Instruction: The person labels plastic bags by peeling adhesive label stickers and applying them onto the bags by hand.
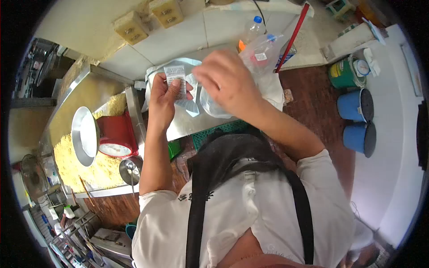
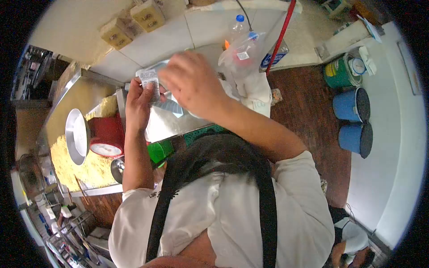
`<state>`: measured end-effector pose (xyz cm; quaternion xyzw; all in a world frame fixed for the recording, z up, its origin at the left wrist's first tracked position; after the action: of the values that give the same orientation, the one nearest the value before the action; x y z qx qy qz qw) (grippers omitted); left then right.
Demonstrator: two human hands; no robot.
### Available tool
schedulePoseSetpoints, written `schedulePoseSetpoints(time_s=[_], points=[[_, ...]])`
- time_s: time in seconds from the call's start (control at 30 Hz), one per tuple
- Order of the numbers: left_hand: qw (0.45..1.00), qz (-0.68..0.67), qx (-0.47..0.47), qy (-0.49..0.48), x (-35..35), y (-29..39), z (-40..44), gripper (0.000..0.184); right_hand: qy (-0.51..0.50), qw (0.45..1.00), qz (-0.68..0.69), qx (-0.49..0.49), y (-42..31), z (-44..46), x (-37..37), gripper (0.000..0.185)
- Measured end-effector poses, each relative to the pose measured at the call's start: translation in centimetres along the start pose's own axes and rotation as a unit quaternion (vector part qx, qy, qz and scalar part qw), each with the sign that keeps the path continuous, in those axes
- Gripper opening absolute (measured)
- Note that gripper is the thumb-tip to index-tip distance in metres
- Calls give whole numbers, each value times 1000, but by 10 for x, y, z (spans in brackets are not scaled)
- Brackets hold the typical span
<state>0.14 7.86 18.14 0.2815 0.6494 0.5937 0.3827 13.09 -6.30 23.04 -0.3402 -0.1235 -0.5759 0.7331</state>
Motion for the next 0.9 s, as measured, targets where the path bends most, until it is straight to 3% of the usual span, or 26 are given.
schedulePoseSetpoints(time_s=[0.3,0.43,0.57,0.67,0.9], points=[[994,69,45,-70,-18,23,-36,28,-36,999,9,-10,-15,-13,-22,27],[954,273,26,-122,-21,30,-44,24,-65,997,52,-1,-15,-14,-19,21],[939,315,69,-120,-21,40,-46,14,-87,993,72,-15,-16,-21,-14,16],[924,355,51,-134,-22,38,-50,12,-91,995,46,-20,-23,-27,-5,12],[946,281,63,-151,-29,40,-52,14,-41,995,47,-81,-17,-52,18,14]])
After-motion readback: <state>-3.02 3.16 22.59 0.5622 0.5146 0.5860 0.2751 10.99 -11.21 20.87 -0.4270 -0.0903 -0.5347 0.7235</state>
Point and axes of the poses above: each hand's wrist, its own z-axis towards the middle knuckle, its own x-axis out of the back of the hand, y = z × x, the point moved 2 cm from there along z, towards the middle knuckle, and after that the axes turned 1 degree about -z, right-handed, at the moved point
